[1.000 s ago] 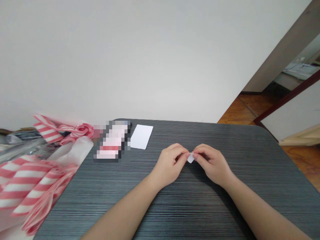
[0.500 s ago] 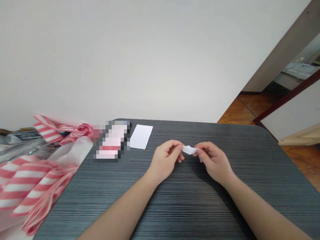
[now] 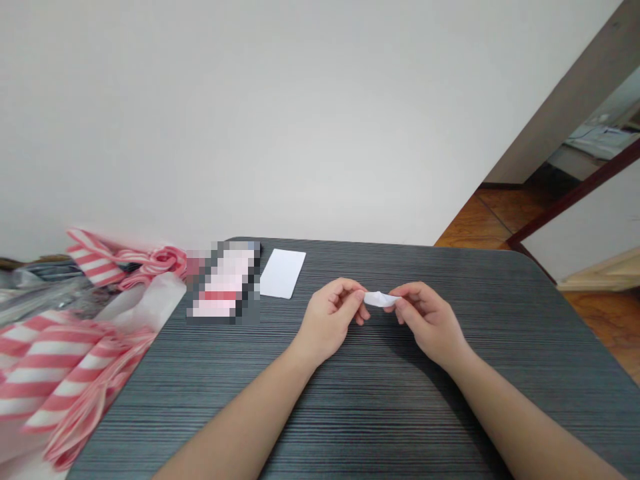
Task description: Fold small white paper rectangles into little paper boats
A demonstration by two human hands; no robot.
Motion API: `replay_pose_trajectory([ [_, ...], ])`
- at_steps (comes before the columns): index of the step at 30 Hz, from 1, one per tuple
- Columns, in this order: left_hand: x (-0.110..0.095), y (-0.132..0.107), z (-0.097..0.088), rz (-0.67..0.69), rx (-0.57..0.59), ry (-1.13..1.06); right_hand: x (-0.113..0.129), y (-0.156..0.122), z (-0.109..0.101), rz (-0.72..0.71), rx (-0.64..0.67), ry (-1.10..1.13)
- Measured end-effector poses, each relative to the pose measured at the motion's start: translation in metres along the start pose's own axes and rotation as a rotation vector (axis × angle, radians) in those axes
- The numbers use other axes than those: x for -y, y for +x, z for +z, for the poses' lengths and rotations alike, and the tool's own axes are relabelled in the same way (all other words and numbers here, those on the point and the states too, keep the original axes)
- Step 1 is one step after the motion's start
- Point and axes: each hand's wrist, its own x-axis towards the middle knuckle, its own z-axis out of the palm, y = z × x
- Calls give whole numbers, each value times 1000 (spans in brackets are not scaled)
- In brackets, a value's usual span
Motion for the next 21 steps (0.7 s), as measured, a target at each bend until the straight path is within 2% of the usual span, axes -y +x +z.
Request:
replay_pose_trajectory([
  [5, -1, -2, 0, 14, 32, 48, -7, -1, 1, 35, 56, 8],
  [9, 0, -2, -1, 16, 41, 33, -5, 0, 1, 72, 22, -12],
  [21, 2, 0, -1, -20, 105, -62, -3, 3, -1, -6, 9, -52],
])
